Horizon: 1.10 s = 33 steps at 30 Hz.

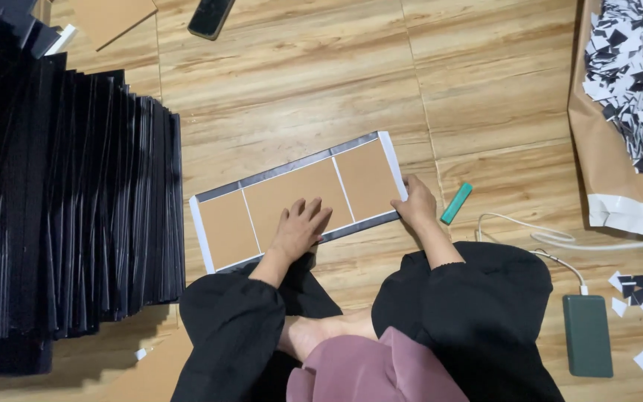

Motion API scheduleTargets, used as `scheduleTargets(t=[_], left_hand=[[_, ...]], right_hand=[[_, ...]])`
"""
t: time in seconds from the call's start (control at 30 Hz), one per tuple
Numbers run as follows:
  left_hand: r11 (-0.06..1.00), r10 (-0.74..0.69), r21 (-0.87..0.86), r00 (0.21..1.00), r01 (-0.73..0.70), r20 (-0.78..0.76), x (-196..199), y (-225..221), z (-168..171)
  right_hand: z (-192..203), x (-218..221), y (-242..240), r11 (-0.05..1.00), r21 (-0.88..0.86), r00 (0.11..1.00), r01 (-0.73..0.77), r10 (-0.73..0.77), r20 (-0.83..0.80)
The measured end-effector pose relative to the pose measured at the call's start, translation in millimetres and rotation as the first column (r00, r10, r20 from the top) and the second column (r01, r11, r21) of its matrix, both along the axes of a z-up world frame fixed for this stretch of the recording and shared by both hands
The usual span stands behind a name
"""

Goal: Assembling folders by placing cardboard inserts onto paper sheets and using a pressing tool to secure them.

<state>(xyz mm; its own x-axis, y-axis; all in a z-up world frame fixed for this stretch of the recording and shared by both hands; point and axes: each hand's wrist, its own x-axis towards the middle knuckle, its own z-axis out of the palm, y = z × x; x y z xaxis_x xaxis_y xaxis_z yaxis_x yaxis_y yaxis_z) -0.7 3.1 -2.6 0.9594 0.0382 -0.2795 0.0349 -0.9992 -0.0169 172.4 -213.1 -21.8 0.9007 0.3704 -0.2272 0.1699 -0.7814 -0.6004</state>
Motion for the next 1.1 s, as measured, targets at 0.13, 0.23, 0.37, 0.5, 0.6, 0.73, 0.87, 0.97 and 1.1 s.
scheduleTargets(t=[0.13, 0.23, 0.37, 0.5, 0.6, 0.73, 0.87, 0.97, 1.1], left_hand=[[0.997, -0.018, -0.081, 1.000, 0.016, -0.017, 47.0, 12.8, -40.8], [0.993, -0.108, 0.063, 0.992, 0.103, 0.067, 88.0, 3.1, -59.4], [0.967, -0.184, 0.179, 0.983, 0.179, 0.007, 121.8, -18.6, -42.6], [0.908, -0.279, 0.294, 0.955, 0.298, -0.104, 123.6, -43.1, -37.4], [0.847, -0.345, 0.362, 0.920, 0.390, -0.186, 129.5, -45.0, -26.2], [0.761, -0.408, 0.439, 0.879, 0.477, -0.248, 148.9, -54.3, 8.8], [0.823, -0.357, 0.355, 0.890, 0.443, -0.283, 141.1, -58.7, 54.9], [0.901, -0.295, 0.258, 0.929, 0.349, -0.224, 126.3, -59.4, 31.2], [0.975, -0.194, 0.129, 0.977, 0.182, 0.087, 105.5, -53.2, -23.0]], right_hand=[[21.7, -3.0, 4.8, 0.997, 0.015, 0.998, -0.069, 0.069, -0.002], [20.9, -0.7, 4.8, 0.989, -0.029, 0.990, -0.142, 0.141, -0.020], [33.2, -1.7, 10.3, 0.968, -0.093, 0.972, -0.233, 0.230, -0.048], [18.5, -0.5, 11.5, 0.949, -0.136, 0.958, -0.284, 0.286, -0.008], [13.3, -5.9, 13.9, 0.917, -0.202, 0.925, -0.344, 0.368, 0.097], [13.0, -7.1, 5.1, 0.912, -0.199, 0.918, -0.360, 0.384, 0.097], [41.5, 8.0, -26.7, 0.972, -0.092, 0.973, -0.216, 0.222, 0.062], [25.7, 26.1, -64.0, 0.967, -0.240, 0.997, 0.080, -0.077, 0.021], [1.7, 28.3, -62.4, 0.872, -0.444, 0.966, 0.204, -0.253, -0.053]])
